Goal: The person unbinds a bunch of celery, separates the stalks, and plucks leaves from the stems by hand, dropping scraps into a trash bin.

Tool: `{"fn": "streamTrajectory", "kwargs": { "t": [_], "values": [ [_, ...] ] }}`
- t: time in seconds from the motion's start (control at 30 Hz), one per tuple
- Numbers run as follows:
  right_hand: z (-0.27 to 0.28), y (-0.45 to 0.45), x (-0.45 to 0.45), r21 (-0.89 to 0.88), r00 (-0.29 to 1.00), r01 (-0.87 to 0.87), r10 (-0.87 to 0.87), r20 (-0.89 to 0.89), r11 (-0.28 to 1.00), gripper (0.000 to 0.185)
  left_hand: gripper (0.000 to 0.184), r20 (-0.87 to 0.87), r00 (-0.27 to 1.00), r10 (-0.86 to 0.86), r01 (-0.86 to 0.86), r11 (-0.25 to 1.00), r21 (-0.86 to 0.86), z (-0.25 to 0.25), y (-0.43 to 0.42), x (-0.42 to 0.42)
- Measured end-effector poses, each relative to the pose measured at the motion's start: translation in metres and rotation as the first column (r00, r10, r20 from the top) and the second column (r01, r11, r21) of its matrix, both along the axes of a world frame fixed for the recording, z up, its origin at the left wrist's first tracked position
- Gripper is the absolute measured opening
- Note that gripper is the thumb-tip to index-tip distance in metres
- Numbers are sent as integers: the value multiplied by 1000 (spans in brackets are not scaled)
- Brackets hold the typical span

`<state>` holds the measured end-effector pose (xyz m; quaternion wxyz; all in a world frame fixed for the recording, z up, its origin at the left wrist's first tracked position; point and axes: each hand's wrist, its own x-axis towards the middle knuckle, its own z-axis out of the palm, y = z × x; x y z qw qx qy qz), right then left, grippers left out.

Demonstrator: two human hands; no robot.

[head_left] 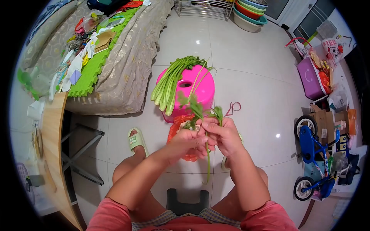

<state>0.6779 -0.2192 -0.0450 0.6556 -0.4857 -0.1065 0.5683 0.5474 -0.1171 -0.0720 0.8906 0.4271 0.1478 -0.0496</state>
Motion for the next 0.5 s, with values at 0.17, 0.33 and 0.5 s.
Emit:
{"fn": "streamTrajectory", "kwargs": {
  "t": [0.17, 0.33, 0.5],
  "values": [
    [-8, 1, -1, -50, 990, 33, -26, 140, 998, 20, 19, 1, 956, 294, -263, 854, 448, -18, 17, 1],
    [-4, 4, -10, -155, 974, 72, -36, 223, 985, 18, 21, 51, 932, 360, -357, 878, 318, -10, 19, 7],
    [-10, 6, -15, -153, 960, 68, -23, 280, 986, 16, 16, 62, 922, 381, -380, 868, 321, -16, 19, 9]
  ]
}}
